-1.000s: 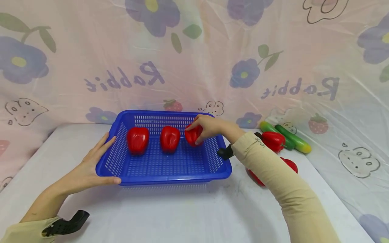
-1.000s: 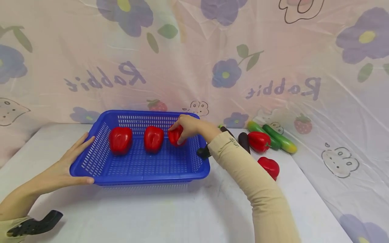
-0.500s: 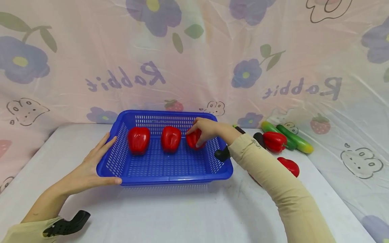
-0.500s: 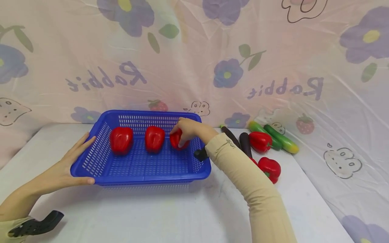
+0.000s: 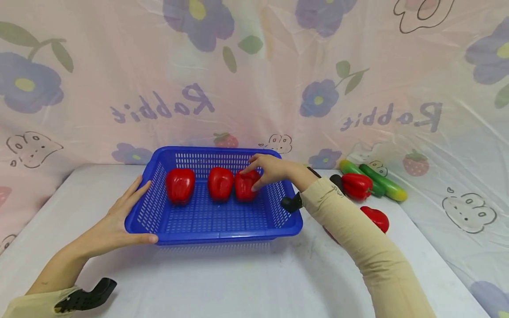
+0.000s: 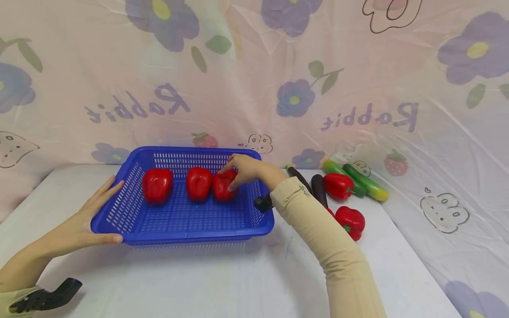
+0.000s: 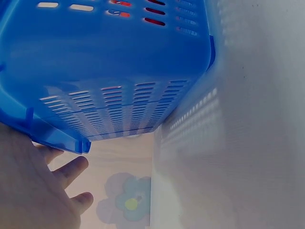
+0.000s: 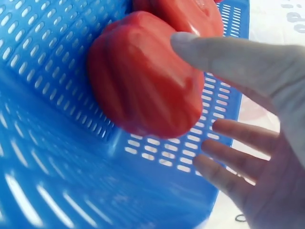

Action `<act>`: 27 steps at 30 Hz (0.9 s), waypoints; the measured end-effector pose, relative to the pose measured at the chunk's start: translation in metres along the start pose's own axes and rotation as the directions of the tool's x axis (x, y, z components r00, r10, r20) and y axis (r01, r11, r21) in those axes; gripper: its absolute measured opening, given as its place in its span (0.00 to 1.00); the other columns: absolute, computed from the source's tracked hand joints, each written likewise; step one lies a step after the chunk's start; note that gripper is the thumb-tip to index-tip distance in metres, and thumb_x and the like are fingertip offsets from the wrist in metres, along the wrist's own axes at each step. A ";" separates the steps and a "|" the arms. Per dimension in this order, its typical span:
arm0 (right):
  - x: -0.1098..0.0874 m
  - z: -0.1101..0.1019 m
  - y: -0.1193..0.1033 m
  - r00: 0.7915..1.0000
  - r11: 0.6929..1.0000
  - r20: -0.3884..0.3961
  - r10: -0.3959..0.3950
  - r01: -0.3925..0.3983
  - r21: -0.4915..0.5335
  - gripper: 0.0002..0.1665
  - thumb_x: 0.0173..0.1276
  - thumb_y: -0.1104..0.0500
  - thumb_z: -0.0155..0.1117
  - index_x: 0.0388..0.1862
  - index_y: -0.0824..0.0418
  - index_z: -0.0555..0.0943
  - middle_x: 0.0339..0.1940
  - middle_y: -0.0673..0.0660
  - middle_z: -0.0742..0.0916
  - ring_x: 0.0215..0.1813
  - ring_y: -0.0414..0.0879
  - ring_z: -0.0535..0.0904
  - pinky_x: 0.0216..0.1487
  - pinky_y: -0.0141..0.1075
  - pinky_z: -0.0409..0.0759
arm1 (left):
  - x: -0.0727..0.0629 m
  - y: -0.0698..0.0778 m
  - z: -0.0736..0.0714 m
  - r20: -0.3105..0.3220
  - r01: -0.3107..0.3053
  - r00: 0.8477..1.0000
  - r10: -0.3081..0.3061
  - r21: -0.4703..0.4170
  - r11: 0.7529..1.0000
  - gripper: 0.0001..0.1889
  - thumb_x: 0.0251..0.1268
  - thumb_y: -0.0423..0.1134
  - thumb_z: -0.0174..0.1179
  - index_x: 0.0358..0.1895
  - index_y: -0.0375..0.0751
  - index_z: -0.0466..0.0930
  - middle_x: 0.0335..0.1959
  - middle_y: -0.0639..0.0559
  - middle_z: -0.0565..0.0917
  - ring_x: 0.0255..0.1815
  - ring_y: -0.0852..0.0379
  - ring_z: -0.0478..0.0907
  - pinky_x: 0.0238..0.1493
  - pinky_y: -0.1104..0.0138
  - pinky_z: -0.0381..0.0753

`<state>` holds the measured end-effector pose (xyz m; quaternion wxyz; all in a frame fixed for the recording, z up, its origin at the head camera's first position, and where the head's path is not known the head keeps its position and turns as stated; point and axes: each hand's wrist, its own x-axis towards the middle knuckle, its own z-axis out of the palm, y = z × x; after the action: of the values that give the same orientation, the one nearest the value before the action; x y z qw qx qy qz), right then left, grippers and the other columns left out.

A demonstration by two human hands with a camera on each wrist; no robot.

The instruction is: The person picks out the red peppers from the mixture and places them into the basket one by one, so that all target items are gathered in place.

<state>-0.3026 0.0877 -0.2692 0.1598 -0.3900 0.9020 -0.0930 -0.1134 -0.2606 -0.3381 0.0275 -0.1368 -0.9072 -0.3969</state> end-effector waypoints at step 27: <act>-0.036 -0.007 0.018 0.939 0.978 -0.317 -0.130 0.175 0.118 0.38 0.57 0.50 0.73 0.66 0.54 0.74 0.75 0.62 0.63 0.73 0.60 0.63 0.63 0.52 0.75 | -0.001 -0.003 0.000 0.012 -0.006 1.000 0.006 -0.018 1.000 0.61 0.42 0.42 0.73 0.78 0.58 0.38 0.79 0.50 0.30 0.75 0.28 0.30 0.51 0.20 0.46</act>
<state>-0.2943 0.1271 -0.2597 0.0374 -0.4269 0.8739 -0.2297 -0.1136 -0.2632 -0.3404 0.0218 -0.1423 -0.9034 -0.4040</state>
